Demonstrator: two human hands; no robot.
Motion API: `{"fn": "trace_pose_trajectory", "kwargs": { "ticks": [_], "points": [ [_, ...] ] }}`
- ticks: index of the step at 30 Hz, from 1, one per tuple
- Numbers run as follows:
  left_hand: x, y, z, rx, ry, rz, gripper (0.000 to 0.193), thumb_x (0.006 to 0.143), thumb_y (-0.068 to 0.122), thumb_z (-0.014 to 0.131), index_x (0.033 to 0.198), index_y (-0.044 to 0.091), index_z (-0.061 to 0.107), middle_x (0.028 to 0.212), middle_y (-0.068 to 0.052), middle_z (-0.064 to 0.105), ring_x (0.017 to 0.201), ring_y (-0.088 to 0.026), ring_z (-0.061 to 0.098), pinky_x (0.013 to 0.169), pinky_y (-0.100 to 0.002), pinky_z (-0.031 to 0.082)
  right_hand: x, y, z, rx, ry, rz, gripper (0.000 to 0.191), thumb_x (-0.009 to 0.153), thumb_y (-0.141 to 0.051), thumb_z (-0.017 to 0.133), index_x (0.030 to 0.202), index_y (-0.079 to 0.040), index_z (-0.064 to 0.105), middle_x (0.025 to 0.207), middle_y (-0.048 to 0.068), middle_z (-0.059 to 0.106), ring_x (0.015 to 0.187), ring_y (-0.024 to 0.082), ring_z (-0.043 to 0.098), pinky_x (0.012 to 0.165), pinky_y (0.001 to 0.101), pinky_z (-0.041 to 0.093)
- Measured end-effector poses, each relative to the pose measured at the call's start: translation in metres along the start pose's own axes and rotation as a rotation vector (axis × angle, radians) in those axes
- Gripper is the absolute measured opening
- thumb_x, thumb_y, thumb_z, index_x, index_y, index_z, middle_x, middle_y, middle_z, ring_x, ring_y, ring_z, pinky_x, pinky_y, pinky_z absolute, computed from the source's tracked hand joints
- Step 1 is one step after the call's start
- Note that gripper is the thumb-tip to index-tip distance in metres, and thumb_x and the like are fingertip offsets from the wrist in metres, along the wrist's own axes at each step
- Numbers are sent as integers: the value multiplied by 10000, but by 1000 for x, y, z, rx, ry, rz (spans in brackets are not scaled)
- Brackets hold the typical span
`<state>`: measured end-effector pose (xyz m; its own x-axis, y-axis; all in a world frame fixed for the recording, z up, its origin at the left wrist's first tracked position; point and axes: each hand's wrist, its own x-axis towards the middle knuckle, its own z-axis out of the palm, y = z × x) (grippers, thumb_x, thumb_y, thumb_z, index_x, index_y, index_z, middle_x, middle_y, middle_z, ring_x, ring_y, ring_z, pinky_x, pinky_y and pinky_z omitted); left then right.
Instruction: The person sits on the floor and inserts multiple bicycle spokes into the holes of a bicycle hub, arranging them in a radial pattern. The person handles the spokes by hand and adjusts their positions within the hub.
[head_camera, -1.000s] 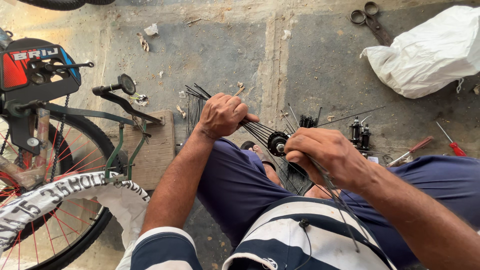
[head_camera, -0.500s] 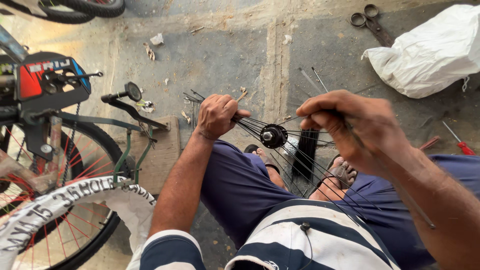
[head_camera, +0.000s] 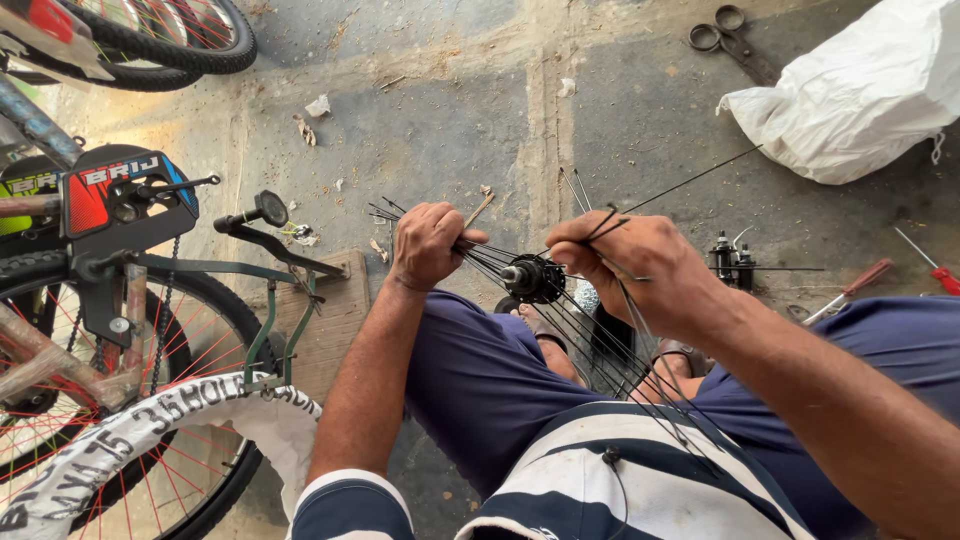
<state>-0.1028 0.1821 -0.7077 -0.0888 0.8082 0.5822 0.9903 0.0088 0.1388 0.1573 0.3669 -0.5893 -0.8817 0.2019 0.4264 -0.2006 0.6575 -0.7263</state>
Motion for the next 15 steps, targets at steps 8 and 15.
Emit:
{"fn": "trace_pose_trajectory", "kwargs": {
  "ticks": [8, 15],
  "points": [
    [1, 2, -4, 36, -22, -3, 522, 935, 443, 757, 679, 123, 433, 618, -23, 456, 522, -190, 457, 515, -382, 405, 5, -2, 5, -18, -12, -13, 145, 988, -167, 679, 1060, -44, 707, 833, 110, 744, 688, 211, 736, 581, 348, 581],
    [4, 1, -8, 33, -6, 0, 528, 957, 443, 751, 684, 118, 437, 623, -30, 455, 530, -196, 464, 523, -384, 410, 5, 7, 12, -192, -80, -60, 219, 959, -227, 691, 1048, -28, 715, 867, 107, 750, 719, 212, 733, 633, 343, 602]
  ]
}}
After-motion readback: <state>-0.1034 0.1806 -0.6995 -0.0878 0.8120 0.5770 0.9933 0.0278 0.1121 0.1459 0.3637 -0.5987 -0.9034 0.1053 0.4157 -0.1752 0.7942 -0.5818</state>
